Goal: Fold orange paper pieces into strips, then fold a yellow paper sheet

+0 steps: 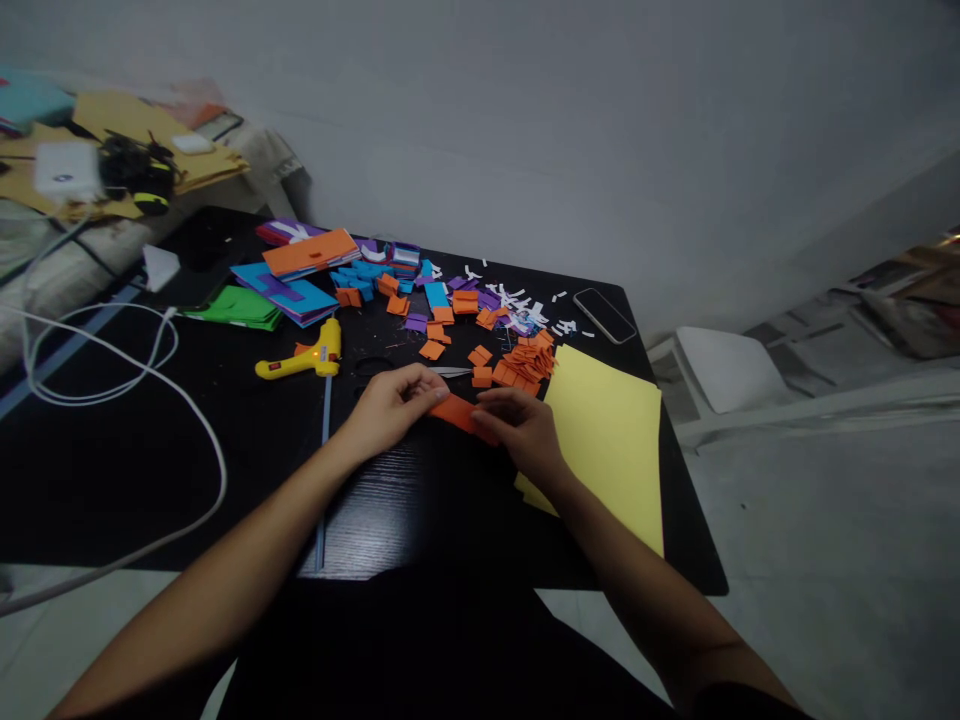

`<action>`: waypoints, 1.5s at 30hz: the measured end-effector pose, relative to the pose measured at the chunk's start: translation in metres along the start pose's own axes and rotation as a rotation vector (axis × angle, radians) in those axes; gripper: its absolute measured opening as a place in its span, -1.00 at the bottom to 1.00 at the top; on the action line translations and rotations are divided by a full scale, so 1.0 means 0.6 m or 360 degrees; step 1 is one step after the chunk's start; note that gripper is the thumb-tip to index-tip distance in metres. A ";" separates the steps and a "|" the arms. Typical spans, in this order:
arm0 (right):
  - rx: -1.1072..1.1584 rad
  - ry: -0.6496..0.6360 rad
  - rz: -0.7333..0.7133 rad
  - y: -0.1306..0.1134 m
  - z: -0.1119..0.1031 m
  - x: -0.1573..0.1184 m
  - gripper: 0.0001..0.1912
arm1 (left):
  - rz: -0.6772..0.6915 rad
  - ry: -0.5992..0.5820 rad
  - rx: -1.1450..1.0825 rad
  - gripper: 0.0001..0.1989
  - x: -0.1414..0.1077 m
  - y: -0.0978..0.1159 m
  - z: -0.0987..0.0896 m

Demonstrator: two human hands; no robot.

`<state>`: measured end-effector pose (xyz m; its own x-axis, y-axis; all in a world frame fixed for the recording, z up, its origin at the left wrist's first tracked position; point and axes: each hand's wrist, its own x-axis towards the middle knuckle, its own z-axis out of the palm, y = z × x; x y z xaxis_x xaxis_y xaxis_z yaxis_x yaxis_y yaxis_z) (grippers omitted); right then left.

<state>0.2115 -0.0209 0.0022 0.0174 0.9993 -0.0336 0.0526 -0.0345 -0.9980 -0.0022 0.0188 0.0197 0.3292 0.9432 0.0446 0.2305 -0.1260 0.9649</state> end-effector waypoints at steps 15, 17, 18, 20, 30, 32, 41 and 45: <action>0.0438 0.0016 0.0179 0.015 -0.002 0.009 -0.66 | 0.0018 -0.0212 -0.0346 -0.76 -0.005 -0.022 0.031; 0.0455 -0.0010 0.0187 0.013 0.001 0.006 -0.67 | 0.0054 -0.0217 -0.0219 -0.84 -0.008 -0.022 0.036; 0.0452 -0.0024 0.0190 0.012 0.001 0.005 -0.66 | 0.0067 -0.0206 -0.0172 -0.86 -0.009 -0.022 0.038; 0.0431 -0.0046 0.0201 0.009 0.003 0.003 -0.65 | 0.0081 -0.0185 -0.0124 -0.86 -0.010 -0.022 0.039; 0.0391 -0.0140 0.0317 -0.001 0.005 -0.002 -0.72 | 0.0117 -0.0044 0.0016 -0.82 -0.009 -0.025 0.037; 0.0401 -0.0149 0.0327 0.000 0.005 -0.002 -0.72 | 0.0113 -0.0034 0.0013 -0.82 -0.009 -0.024 0.039; 0.0290 -0.0110 0.0224 0.004 0.004 0.001 -0.74 | 0.0103 -0.0121 -0.0072 -0.81 -0.010 -0.027 0.041; 0.0286 -0.0096 0.0210 0.005 0.003 0.002 -0.71 | 0.0114 -0.0105 -0.0086 -0.79 -0.009 -0.029 0.042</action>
<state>0.2096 -0.0199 -0.0011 -0.0479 0.9856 -0.1621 -0.1247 -0.1669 -0.9780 0.0148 0.0082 -0.0039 0.4028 0.9100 0.0983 0.1549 -0.1737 0.9725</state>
